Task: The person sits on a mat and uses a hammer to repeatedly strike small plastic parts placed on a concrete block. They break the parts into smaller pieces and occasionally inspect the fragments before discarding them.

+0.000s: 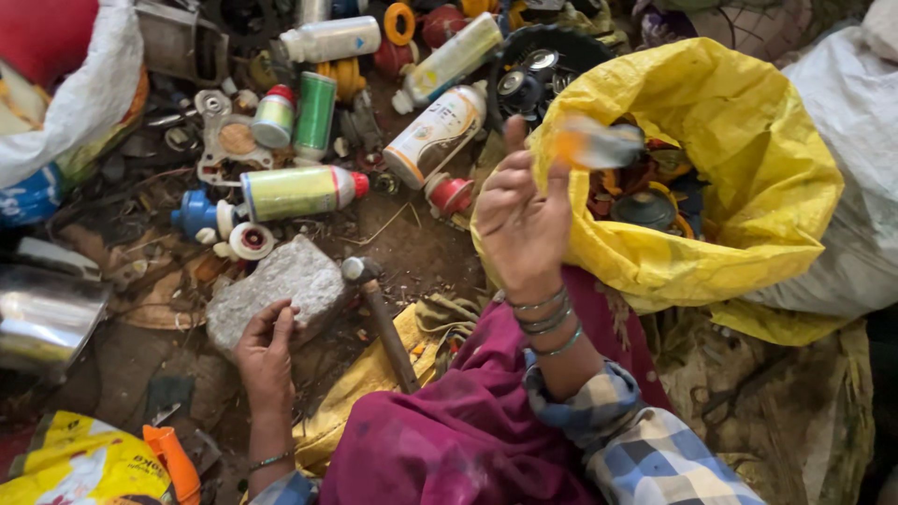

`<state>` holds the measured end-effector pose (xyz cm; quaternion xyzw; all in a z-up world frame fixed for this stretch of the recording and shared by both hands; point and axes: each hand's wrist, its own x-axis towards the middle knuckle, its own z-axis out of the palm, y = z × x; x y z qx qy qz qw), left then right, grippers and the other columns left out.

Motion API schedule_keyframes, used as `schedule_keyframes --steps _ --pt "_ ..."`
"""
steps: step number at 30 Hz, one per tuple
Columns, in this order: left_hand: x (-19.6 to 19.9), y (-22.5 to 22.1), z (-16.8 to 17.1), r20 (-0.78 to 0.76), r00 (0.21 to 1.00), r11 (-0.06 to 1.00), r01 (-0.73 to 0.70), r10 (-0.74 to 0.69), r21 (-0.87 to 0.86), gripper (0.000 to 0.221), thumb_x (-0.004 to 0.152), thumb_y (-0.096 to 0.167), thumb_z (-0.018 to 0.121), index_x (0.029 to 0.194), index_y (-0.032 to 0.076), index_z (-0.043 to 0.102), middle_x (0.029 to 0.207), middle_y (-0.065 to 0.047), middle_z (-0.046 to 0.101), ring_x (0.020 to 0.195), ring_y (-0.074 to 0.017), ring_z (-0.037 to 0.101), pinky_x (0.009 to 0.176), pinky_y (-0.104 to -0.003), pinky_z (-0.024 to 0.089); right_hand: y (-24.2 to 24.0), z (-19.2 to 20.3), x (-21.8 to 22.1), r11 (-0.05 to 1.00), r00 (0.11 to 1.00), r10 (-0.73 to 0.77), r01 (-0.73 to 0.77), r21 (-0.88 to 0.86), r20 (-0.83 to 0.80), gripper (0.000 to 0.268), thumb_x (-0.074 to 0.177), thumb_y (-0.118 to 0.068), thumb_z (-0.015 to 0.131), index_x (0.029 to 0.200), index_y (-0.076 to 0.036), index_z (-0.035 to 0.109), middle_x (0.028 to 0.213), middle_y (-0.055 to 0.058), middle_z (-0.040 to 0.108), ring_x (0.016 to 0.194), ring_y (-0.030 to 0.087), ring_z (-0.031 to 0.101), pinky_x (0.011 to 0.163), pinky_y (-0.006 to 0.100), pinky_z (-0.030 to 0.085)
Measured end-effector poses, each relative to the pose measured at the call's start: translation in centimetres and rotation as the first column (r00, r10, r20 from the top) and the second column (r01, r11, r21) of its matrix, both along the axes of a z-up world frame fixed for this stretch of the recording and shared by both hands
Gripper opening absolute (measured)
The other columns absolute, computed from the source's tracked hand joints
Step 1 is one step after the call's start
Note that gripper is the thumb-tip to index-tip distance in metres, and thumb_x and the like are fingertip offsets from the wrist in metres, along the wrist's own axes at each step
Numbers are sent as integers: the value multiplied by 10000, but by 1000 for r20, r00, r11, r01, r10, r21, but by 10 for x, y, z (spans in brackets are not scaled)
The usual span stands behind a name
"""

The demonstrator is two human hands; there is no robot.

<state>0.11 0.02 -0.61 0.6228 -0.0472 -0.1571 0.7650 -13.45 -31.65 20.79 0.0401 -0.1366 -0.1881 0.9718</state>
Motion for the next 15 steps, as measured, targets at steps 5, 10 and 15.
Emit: schedule_keyframes --steps 5,10,15 --pt "-3 -5 2 -38 999 999 28 -27 22 202 1005 110 691 1183 20 719 1030 -58 736 819 -101 666 759 -248 558 -14 -17 5 959 993 -33 -2 -283 -116 555 1137 -455 483 1439 0 583 1119 90 694 991 162 659 924 310 550" --pt "-3 -5 6 -15 1000 1000 22 -22 12 195 1005 104 686 1176 17 724 1029 -58 744 830 -95 676 773 -249 572 -33 -64 29 567 694 -561 -75 -820 -452 334 1101 -264 579 1269 17 650 1071 128 712 888 181 669 790 315 554" --pt "0 -9 6 -33 999 999 38 -37 39 210 983 98 693 1176 21 724 1018 -59 747 821 -95 681 754 -246 572 -88 -139 63 51 463 -873 -225 -973 -153 286 1022 -161 648 1238 25 661 1151 112 723 1028 190 694 911 320 570"
